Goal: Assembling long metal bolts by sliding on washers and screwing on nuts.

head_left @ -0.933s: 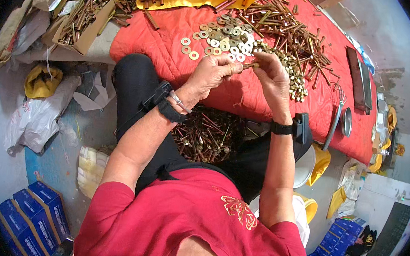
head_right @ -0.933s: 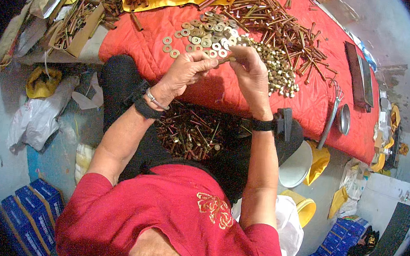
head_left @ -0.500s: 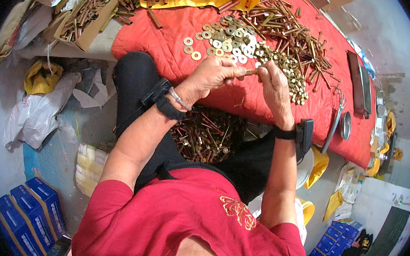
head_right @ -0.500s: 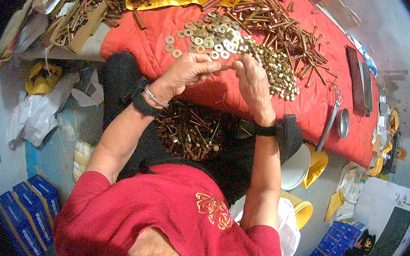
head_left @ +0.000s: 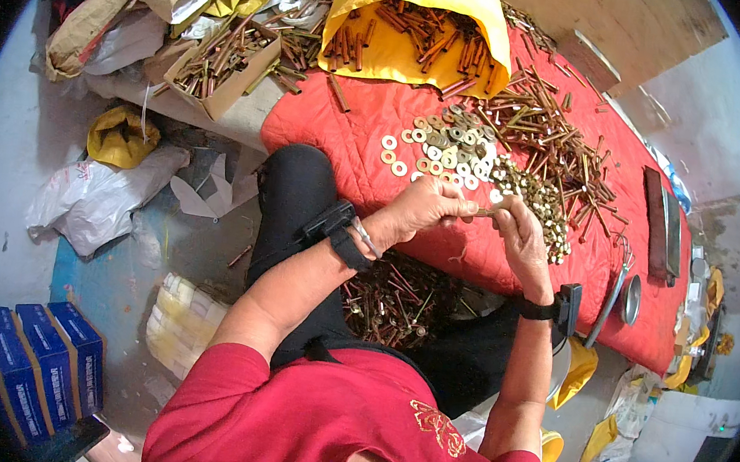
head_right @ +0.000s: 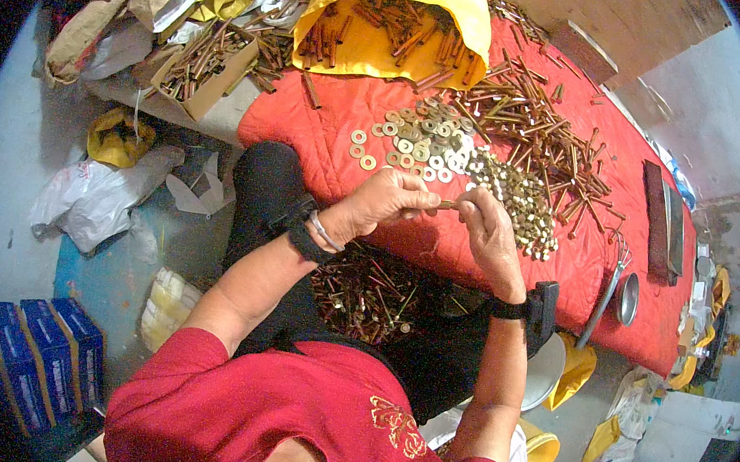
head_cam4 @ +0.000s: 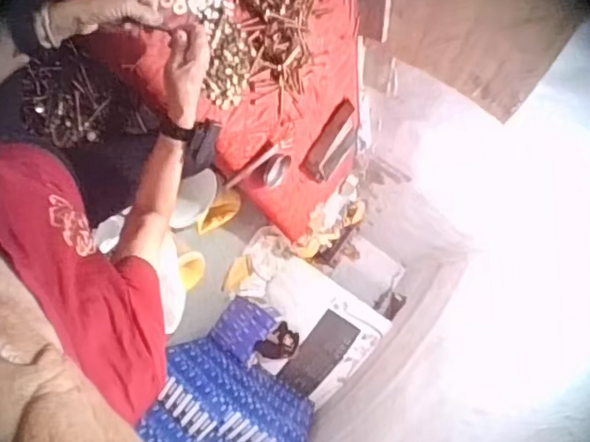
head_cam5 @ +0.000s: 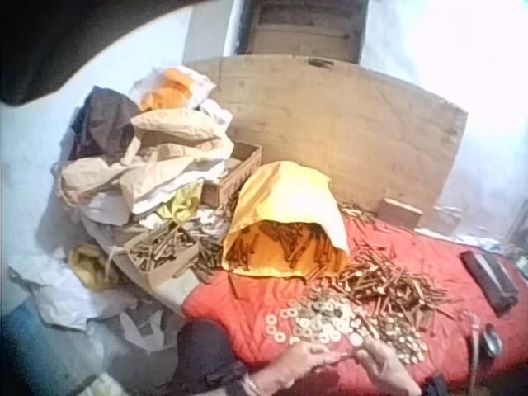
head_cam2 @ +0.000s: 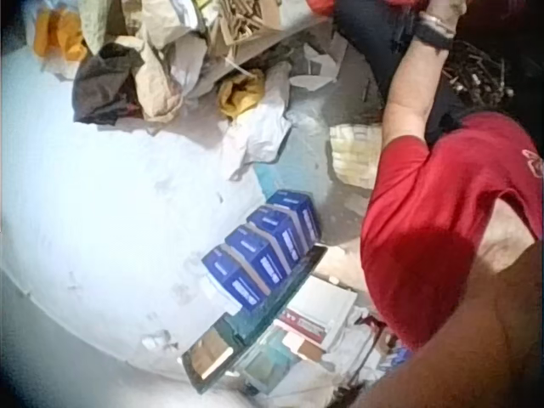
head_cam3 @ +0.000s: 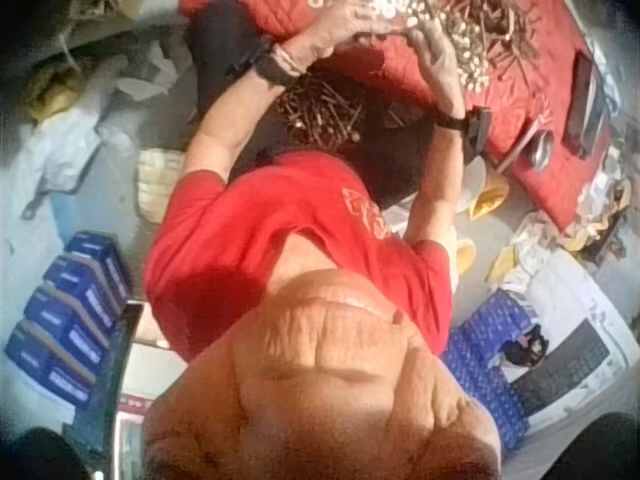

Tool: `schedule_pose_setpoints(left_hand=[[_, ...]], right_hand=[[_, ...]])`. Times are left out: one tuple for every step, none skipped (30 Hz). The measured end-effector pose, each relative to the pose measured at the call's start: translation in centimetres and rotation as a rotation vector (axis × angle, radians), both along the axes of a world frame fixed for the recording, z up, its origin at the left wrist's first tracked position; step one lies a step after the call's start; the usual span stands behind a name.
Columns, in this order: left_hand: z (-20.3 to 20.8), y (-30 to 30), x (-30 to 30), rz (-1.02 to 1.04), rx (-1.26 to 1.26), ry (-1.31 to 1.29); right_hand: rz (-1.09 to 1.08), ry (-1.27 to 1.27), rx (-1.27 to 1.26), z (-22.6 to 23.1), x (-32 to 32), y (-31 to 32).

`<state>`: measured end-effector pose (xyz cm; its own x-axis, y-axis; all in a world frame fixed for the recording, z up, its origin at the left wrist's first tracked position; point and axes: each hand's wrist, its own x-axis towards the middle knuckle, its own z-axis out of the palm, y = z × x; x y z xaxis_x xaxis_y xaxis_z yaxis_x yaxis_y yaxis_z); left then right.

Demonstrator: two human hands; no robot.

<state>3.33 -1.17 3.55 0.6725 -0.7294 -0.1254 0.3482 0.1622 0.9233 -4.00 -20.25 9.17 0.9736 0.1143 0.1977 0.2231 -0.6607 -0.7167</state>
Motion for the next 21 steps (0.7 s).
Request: schedule_pose_setpoints(left_hand=[[-0.4, -0.4, -0.1, 0.084, 0.076, -0.212], [-0.9, -0.8, -0.2, 0.207, 0.091, -0.438], [-1.4, -0.8, -0.3, 0.208, 0.094, -0.436], [-1.0, -0.8, -0.3, 0.24, 0.102, -0.474], [-0.7, -0.8, -0.4, 0.271, 0.109, -0.511], [-0.6, -0.8, -0.5, 0.263, 0.108, -0.507], [-0.4, -0.8, -0.6, 0.295, 0.1, -0.544], [-0.5, -0.8, -0.7, 0.324, 0.09, -0.578], [-1.5, -1.2, -0.2, 0.312, 0.024, -0.56], [-0.5, -0.7, 0.1, 0.127, -0.036, -0.184], [0.6, 0.3, 0.4, -0.055, -0.092, 0.196], [-0.2, 0.5, 0.9, -0.127, -0.099, 0.306], [-1.1, 0.5, 1.3, -0.227, -0.173, 0.393], [-1.4, 0.5, 1.8, -0.251, -0.221, 0.44], [-1.8, 0.4, 1.7, -0.274, -0.269, 0.487], [-1.5, 0.3, 1.5, -0.18, -0.21, 0.375], [-1.0, 0.2, 1.3, -0.086, -0.151, 0.259], [-0.5, 0.2, 0.9, -0.021, -0.087, 0.236], [-0.7, 0.0, 0.6, -0.026, -0.092, 0.238], [-1.1, -0.2, 0.4, 0.073, -0.074, 0.011], [-1.2, -0.4, 0.2, 0.173, -0.056, -0.218]], right_hand=[[0.003, -0.001, 0.003, -0.1, 0.1, 0.1], [-0.056, 0.114, 0.19, -0.2, 0.2, 0.2], [-0.115, 0.231, 0.376, -0.3, 0.2, 0.3], [-0.127, 0.215, 0.481, -0.5, 0.3, 0.1], [-0.133, 0.215, 0.483, -0.5, 0.4, 0.0], [-0.135, 0.217, 0.509, -0.6, 0.3, -0.2], [-0.136, 0.22, 0.536, -0.6, 0.3, -0.3], [-0.113, 0.21, 0.577, -0.8, 0.5, -0.4], [-0.121, 0.172, 0.595, -1.0, 0.6, -0.2], [-0.125, 0.134, 0.491, -0.8, 0.5, 0.0], [-0.126, 0.101, 0.385, -0.3, 0.3, 0.2], [-0.067, 0.002, 0.227, 0.1, 0.3, 0.3], [0.014, -0.134, 0.142, 0.6, 0.5, 0.5], [0.031, -0.187, 0.106, 0.8, 1.0, 0.6], [0.05, -0.242, 0.07, 0.8, 1.1, 0.5], [0.033, -0.231, 0.062, 0.5, 1.1, 0.6], [-0.033, -0.136, 0.109, 0.3, 1.0, 0.6], [-0.099, -0.045, 0.156, 0.1, 0.8, 0.7], [-0.119, 0.008, 0.137, 0.0, 0.7, 0.9], [-0.108, -0.022, 0.086, -0.3, 0.6, 0.7], [-0.095, -0.052, 0.036, -0.5, 0.6, 0.6]])
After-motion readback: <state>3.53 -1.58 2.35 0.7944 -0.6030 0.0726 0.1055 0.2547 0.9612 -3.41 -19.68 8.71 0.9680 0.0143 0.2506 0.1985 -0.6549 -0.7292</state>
